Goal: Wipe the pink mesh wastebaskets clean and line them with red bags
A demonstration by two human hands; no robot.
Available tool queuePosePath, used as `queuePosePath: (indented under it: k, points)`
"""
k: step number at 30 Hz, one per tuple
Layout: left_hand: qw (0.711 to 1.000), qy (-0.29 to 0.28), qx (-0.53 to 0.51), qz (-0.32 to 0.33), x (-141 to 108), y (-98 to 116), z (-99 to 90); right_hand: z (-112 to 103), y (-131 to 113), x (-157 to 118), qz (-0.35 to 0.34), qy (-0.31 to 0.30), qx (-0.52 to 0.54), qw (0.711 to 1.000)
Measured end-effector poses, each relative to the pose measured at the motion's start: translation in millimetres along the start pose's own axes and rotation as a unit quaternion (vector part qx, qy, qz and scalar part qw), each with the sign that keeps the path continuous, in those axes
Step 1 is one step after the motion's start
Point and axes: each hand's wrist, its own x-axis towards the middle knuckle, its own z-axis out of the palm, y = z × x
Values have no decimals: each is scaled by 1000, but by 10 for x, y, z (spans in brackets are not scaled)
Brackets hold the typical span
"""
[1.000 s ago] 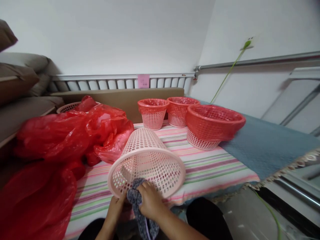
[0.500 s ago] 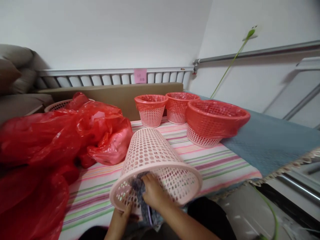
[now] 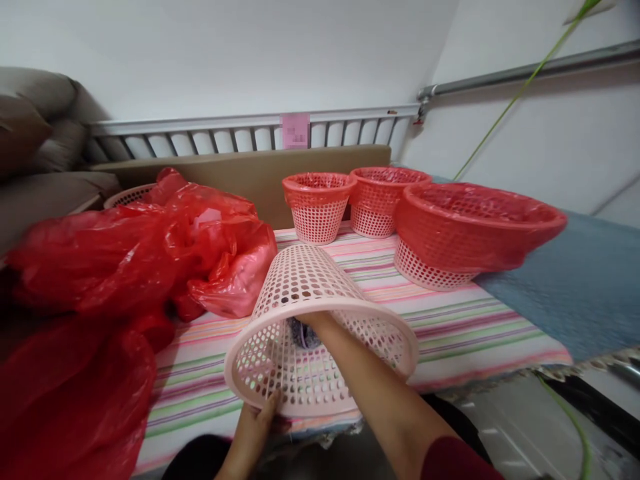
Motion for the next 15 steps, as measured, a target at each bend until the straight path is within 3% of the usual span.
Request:
queuePosePath:
  k: [3,7,10,13,15]
  points:
    - [1000,1,-1,-12,20,-9,-12,-27,-134,-387,1,-28,-37,999]
    - [1000,-5,16,11,67,-64,-23,-47,-317,-1268,-25,-61,-71,995]
    - [996,0,5,87,110,-76,-36,-31,-410,-1821,-40,-82,-81,993]
    - [987,6,-11,162,151,-9,-111,-23,-456,-2024,-21,-93,-76,993]
    - [987,2,-14,161,176,65,-209,-36,-478,-2009,-16,-92,-74,993]
